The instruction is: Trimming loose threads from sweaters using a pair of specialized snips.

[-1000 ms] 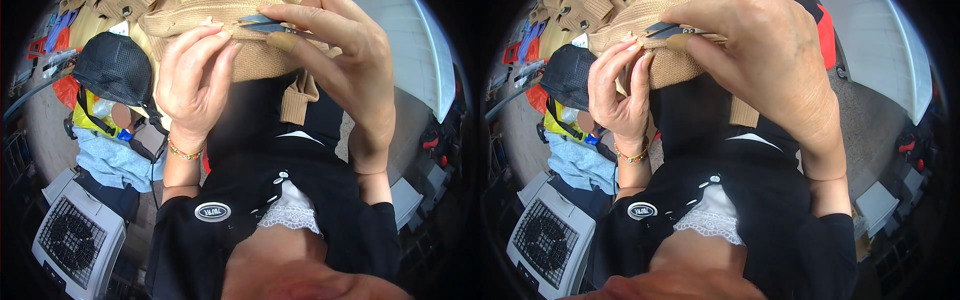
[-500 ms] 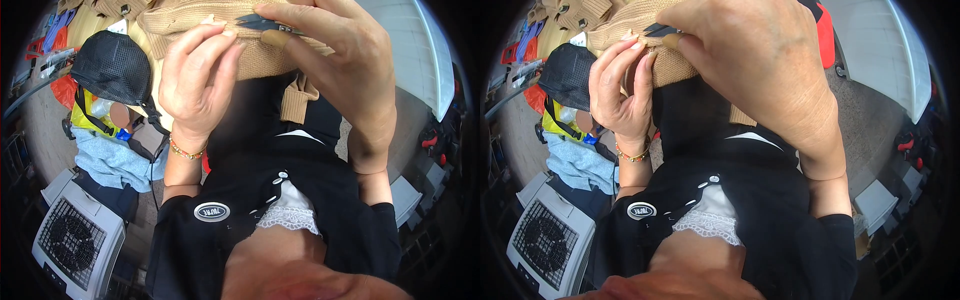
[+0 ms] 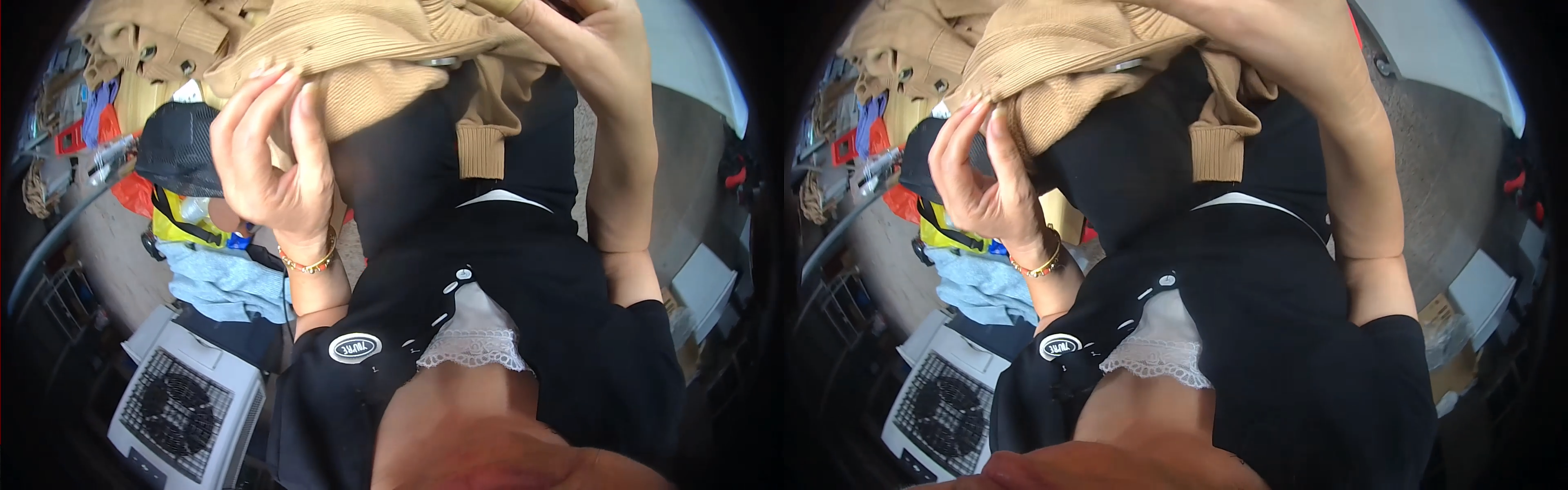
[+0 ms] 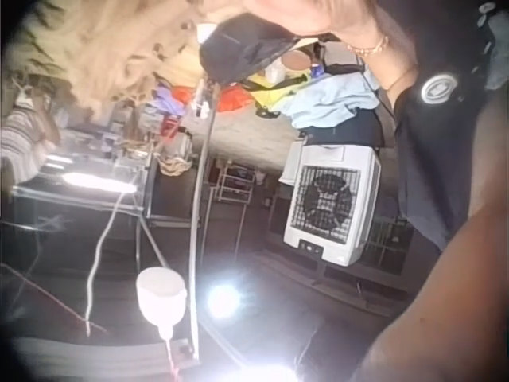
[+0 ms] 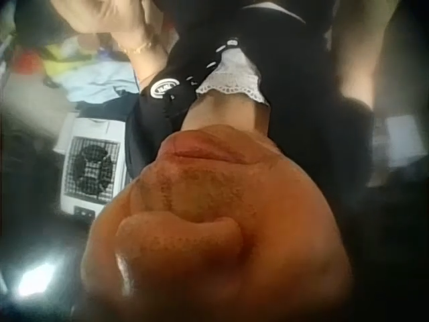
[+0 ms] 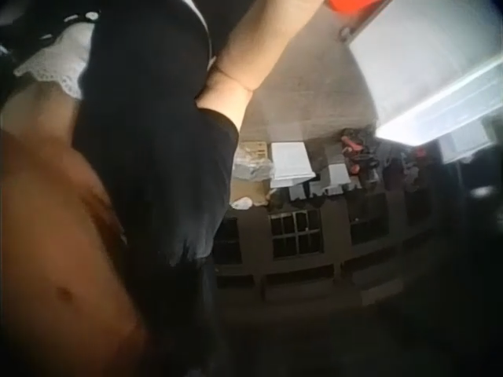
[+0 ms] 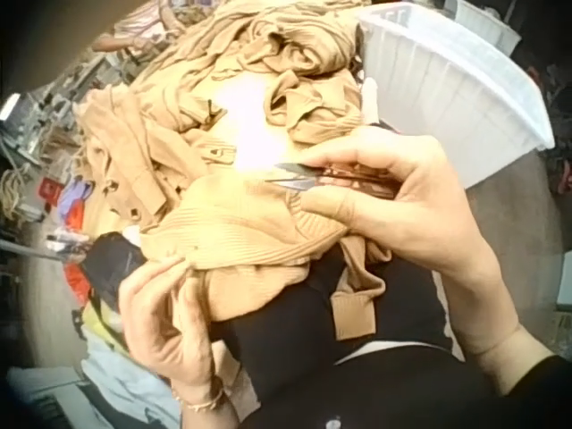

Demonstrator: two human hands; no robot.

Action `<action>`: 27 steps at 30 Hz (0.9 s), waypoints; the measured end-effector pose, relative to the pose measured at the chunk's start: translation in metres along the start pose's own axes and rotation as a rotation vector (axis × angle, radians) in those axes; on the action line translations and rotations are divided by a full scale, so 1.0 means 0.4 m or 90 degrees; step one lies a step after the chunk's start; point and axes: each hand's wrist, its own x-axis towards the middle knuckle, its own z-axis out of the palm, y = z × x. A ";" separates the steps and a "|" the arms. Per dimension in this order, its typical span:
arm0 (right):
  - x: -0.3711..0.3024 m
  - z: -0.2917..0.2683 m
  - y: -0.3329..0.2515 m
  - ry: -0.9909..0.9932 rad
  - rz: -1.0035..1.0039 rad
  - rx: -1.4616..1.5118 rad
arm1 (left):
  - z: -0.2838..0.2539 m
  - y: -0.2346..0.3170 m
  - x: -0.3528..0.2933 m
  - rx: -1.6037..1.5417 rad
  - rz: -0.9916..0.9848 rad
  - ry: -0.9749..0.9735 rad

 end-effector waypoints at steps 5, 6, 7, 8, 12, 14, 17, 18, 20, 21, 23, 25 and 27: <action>-0.042 0.065 0.207 -0.033 -0.201 0.744 | 0.025 0.044 0.030 -0.008 0.089 -0.063; -0.052 0.061 0.216 -0.046 -0.196 0.718 | 0.027 0.057 0.046 0.021 0.102 -0.120; -0.055 0.069 0.225 -0.034 -0.211 0.688 | 0.031 0.069 0.058 0.050 0.114 -0.176; -0.057 0.077 0.228 -0.025 -0.226 0.659 | 0.042 0.069 0.054 0.027 0.093 -0.192; -0.091 0.017 0.165 -0.124 0.147 0.235 | 0.034 0.073 0.058 0.118 0.141 -0.248; -0.105 0.057 0.267 -0.041 -0.063 0.304 | 0.025 0.091 0.039 0.054 0.108 -0.201; -0.090 0.066 0.240 0.080 -0.310 0.445 | 0.006 0.132 -0.005 -0.144 -0.114 -0.195; -0.094 0.020 0.185 0.076 -0.253 0.214 | -0.006 0.138 -0.015 -0.200 -0.221 -0.229; -0.102 -0.034 0.144 0.093 -0.239 -0.061 | -0.007 0.163 0.000 -0.406 -0.468 -0.339; -0.104 -0.035 0.111 0.125 -0.241 -0.055 | -0.008 0.160 0.001 -0.529 -0.566 -0.354; -0.131 -0.036 0.060 0.136 -0.235 -0.111 | 0.005 0.165 -0.018 -0.602 -0.614 -0.327; -0.173 -0.049 0.111 0.055 -0.267 -0.104 | 0.021 0.157 -0.023 -0.669 -0.666 -0.309; -0.185 -0.047 0.110 0.049 -0.281 -0.139 | 0.029 0.139 -0.023 -0.736 -0.725 -0.254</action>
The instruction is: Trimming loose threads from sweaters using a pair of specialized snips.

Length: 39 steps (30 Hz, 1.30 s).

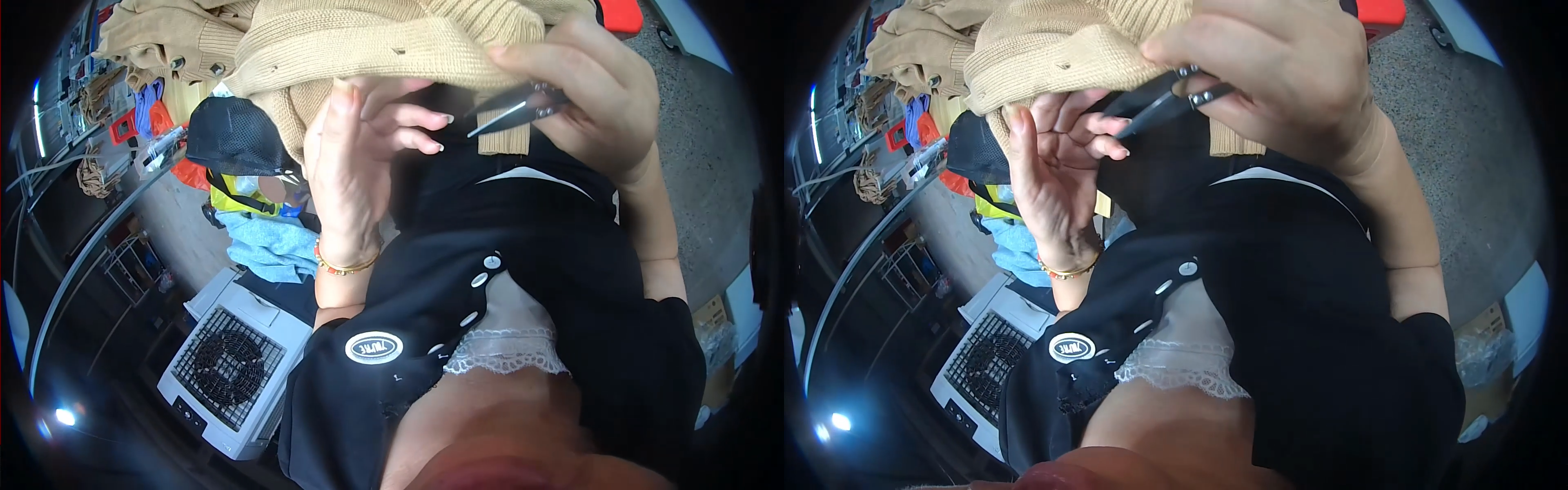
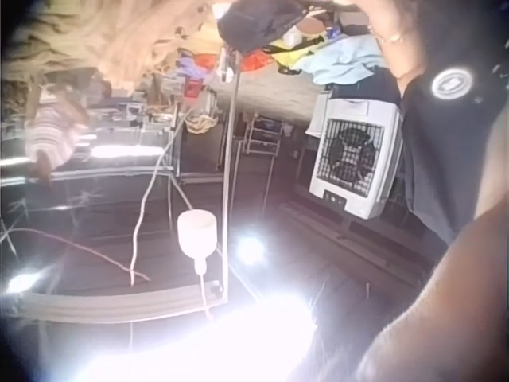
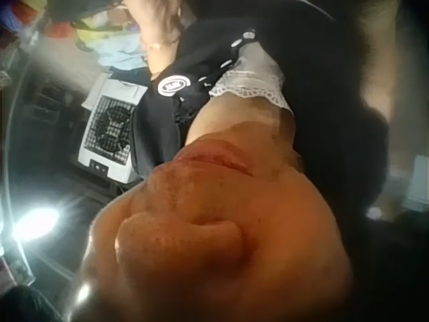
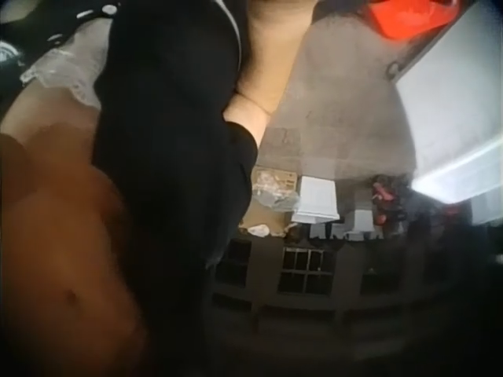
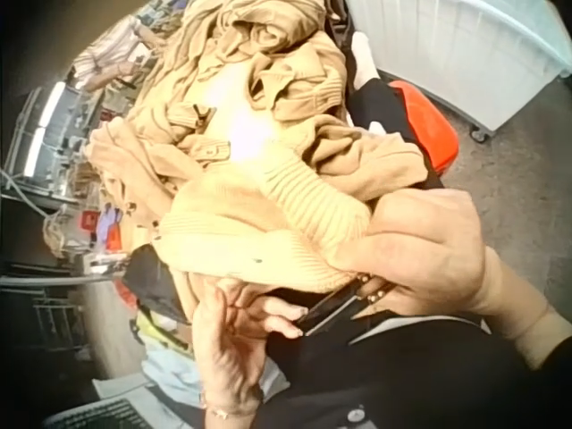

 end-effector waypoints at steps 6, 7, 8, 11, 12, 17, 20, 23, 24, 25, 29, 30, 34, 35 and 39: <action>-0.029 0.021 0.010 -0.074 -0.057 0.068 | 0.025 0.005 0.007 -0.006 0.009 0.054; -0.026 0.021 0.002 -0.069 0.009 0.153 | 0.029 0.004 0.007 0.023 0.018 0.070; -0.022 0.021 -0.011 -0.063 0.078 0.240 | 0.030 -0.001 0.005 0.023 0.016 0.070; -0.018 0.028 -0.024 -0.022 0.197 0.336 | 0.028 -0.011 0.006 0.084 0.054 0.067; -0.010 0.026 -0.024 -0.023 0.199 0.335 | 0.029 -0.011 0.006 0.083 0.052 0.066; 0.035 0.015 -0.031 -0.047 0.152 0.231 | 0.034 -0.015 0.004 0.103 0.069 0.070; 0.041 0.018 -0.036 0.024 0.142 0.209 | 0.039 -0.018 0.005 0.120 0.073 0.074; 0.044 0.017 -0.031 0.011 0.158 0.222 | 0.039 -0.021 0.004 0.126 0.080 0.075; 0.042 0.015 -0.029 -0.017 0.135 0.169 | 0.038 -0.022 0.004 0.126 0.080 0.075; 0.041 0.014 -0.028 -0.045 0.111 0.116 | 0.036 -0.023 0.004 0.135 0.084 0.069; 0.042 0.014 -0.029 -0.048 0.121 0.117 | 0.038 -0.024 0.004 0.152 0.086 0.068; 0.043 0.015 -0.030 -0.040 0.122 0.121 | 0.037 -0.025 0.003 0.153 0.085 0.068; 0.038 0.017 -0.028 -0.002 0.122 0.153 | 0.033 -0.035 0.007 0.151 0.106 0.058; 0.036 0.017 -0.026 0.000 0.125 0.152 | 0.033 -0.036 0.007 0.149 0.109 0.058; 0.036 0.006 -0.003 0.007 0.062 0.143 | 0.032 -0.038 0.006 0.117 0.103 0.037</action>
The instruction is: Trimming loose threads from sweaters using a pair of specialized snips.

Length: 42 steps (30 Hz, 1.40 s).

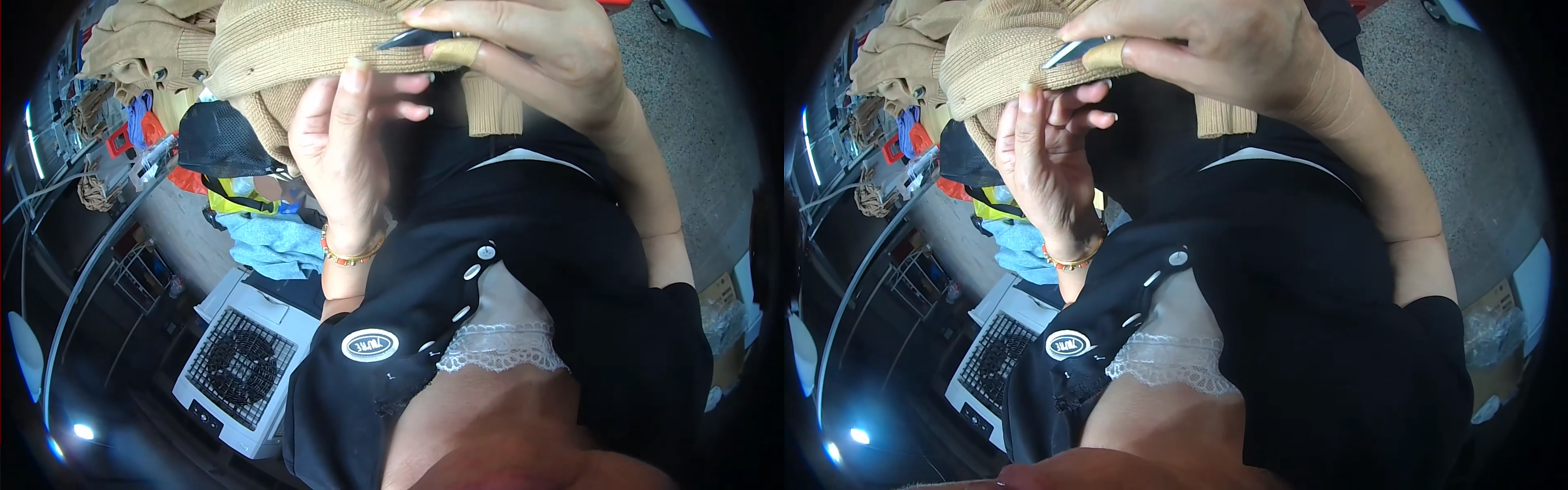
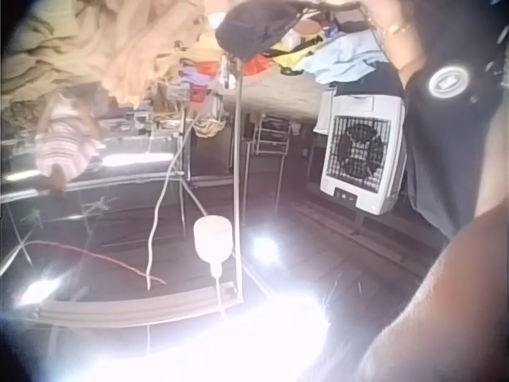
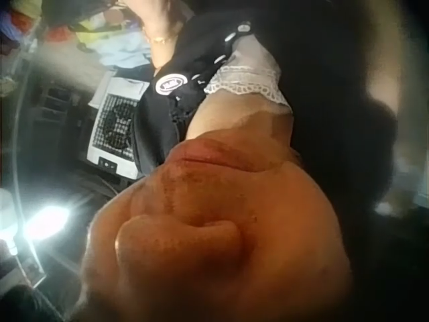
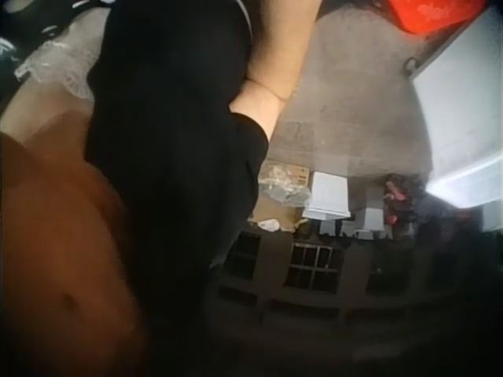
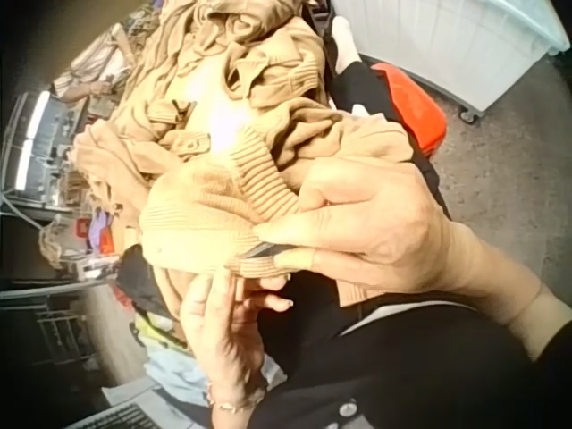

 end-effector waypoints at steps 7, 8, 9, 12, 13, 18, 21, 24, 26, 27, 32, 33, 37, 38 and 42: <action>-0.050 -0.044 0.046 0.093 0.112 0.162 | 0.013 -0.022 -0.006 0.023 0.013 -0.030; -0.060 -0.054 0.050 0.085 0.165 0.175 | 0.019 -0.017 -0.008 0.016 -0.004 -0.021; -0.069 -0.057 0.052 0.089 0.171 0.172 | 0.026 -0.012 -0.008 0.008 -0.021 -0.011; -0.095 -0.060 0.070 0.129 0.095 0.222 | 0.021 -0.019 -0.004 -0.046 -0.080 -0.024; -0.106 -0.066 0.067 0.108 0.103 0.227 | 0.020 -0.023 -0.003 -0.093 -0.109 -0.031; -0.158 -0.041 0.070 0.035 0.201 0.229 | -0.006 -0.040 -0.003 -0.214 -0.133 -0.018; -0.165 -0.029 0.070 0.034 0.220 0.207 | 0.011 -0.033 -0.001 -0.247 -0.132 0.009; -0.167 -0.018 0.080 0.041 0.201 0.216 | 0.023 -0.021 -0.001 -0.230 -0.151 0.033; -0.167 -0.015 0.084 0.044 0.174 0.218 | 0.022 -0.017 -0.002 -0.249 -0.178 0.030; -0.167 -0.014 0.085 0.034 0.185 0.222 | 0.018 -0.019 -0.005 -0.237 -0.165 0.034; -0.165 -0.004 0.087 0.043 0.175 0.236 | -0.003 -0.020 -0.006 -0.248 -0.157 0.007; -0.162 -0.001 0.079 0.053 0.229 0.235 | -0.004 -0.019 -0.006 -0.265 -0.165 -0.009; -0.147 0.019 0.105 0.029 0.426 0.448 | 0.019 -0.010 -0.005 -0.256 -0.168 -0.006; -0.134 0.008 0.116 -0.078 0.470 0.518 | 0.022 -0.013 -0.002 -0.257 -0.160 -0.002; -0.081 0.036 0.082 -0.092 0.651 0.767 | 0.033 0.012 -0.009 -0.205 -0.097 -0.016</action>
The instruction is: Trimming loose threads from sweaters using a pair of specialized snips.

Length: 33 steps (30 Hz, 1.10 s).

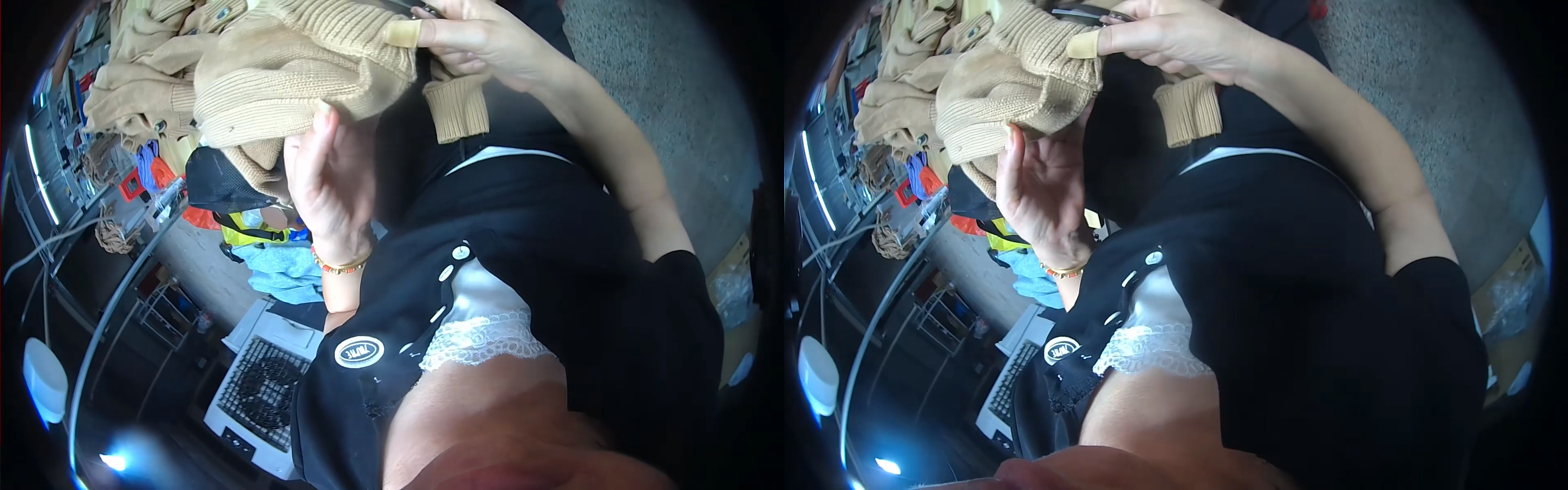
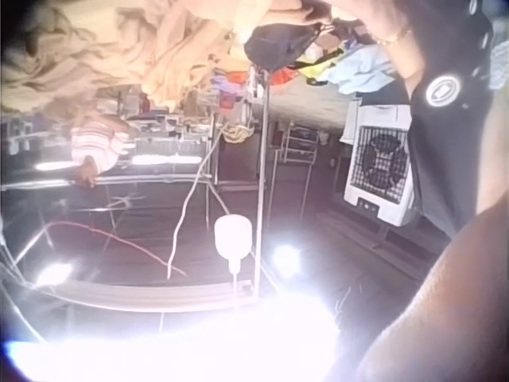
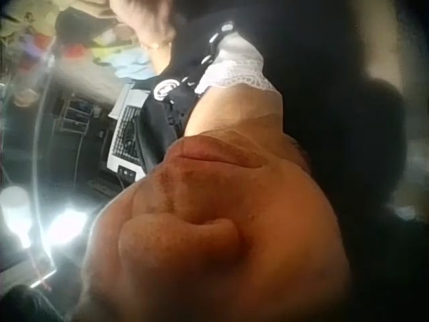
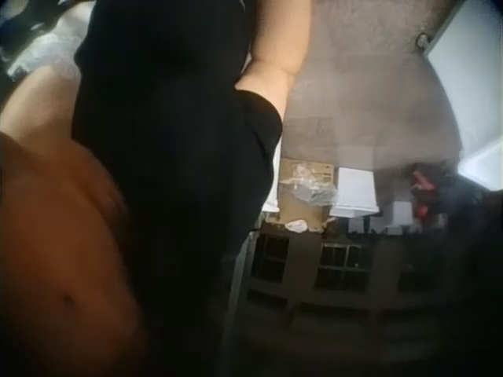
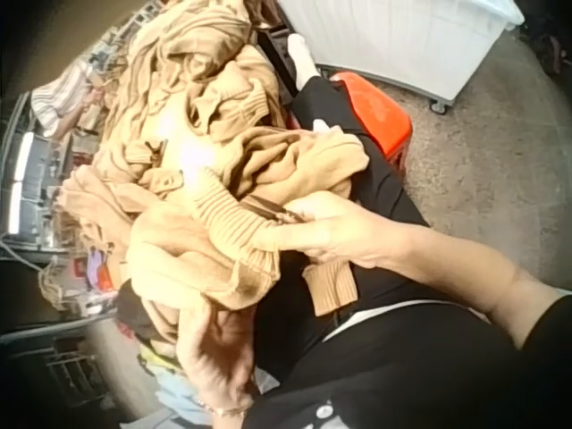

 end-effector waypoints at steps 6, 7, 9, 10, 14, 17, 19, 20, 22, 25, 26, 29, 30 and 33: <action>-0.012 -0.026 -0.062 0.144 -0.235 -0.060 | 0.000 0.092 -0.004 0.501 0.126 -0.032; -0.008 -0.026 -0.066 0.157 -0.292 -0.041 | -0.010 0.092 -0.008 0.592 0.194 0.023; -0.030 0.006 -0.108 0.125 -0.346 -0.061 | -0.017 0.113 0.001 0.867 0.448 0.082; -0.021 0.016 -0.112 0.120 -0.400 -0.049 | -0.017 0.134 0.023 1.034 0.634 0.042; -0.015 0.041 -0.157 0.058 -0.513 -0.095 | -0.055 0.164 0.106 1.051 0.615 -0.142; -0.001 0.045 -0.170 0.032 -0.446 -0.021 | -0.060 0.176 0.102 0.903 0.520 -0.155; -0.001 0.050 -0.172 0.064 -0.350 -0.053 | -0.046 0.212 0.052 0.697 0.276 -0.088; 0.001 0.057 -0.173 0.096 -0.260 -0.076 | -0.064 0.227 0.047 0.613 0.304 -0.106; 0.037 0.027 -0.112 0.030 -0.348 0.007 | -0.051 0.256 0.039 0.491 0.260 -0.054; 0.047 0.042 -0.112 0.012 -0.350 0.078 | -0.096 0.339 0.025 0.435 0.056 -0.117; 0.043 0.046 -0.121 0.035 -0.340 0.024 | -0.122 0.356 0.025 0.529 0.070 -0.130; 0.045 0.032 -0.121 0.084 -0.337 0.007 | -0.152 0.359 0.004 0.576 -0.024 -0.080; 0.049 0.024 -0.118 0.094 -0.338 -0.006 | -0.179 0.365 0.008 0.599 -0.053 -0.095; 0.082 -0.078 -0.074 0.134 -0.328 0.018 | -0.288 0.374 0.027 0.657 -0.071 -0.099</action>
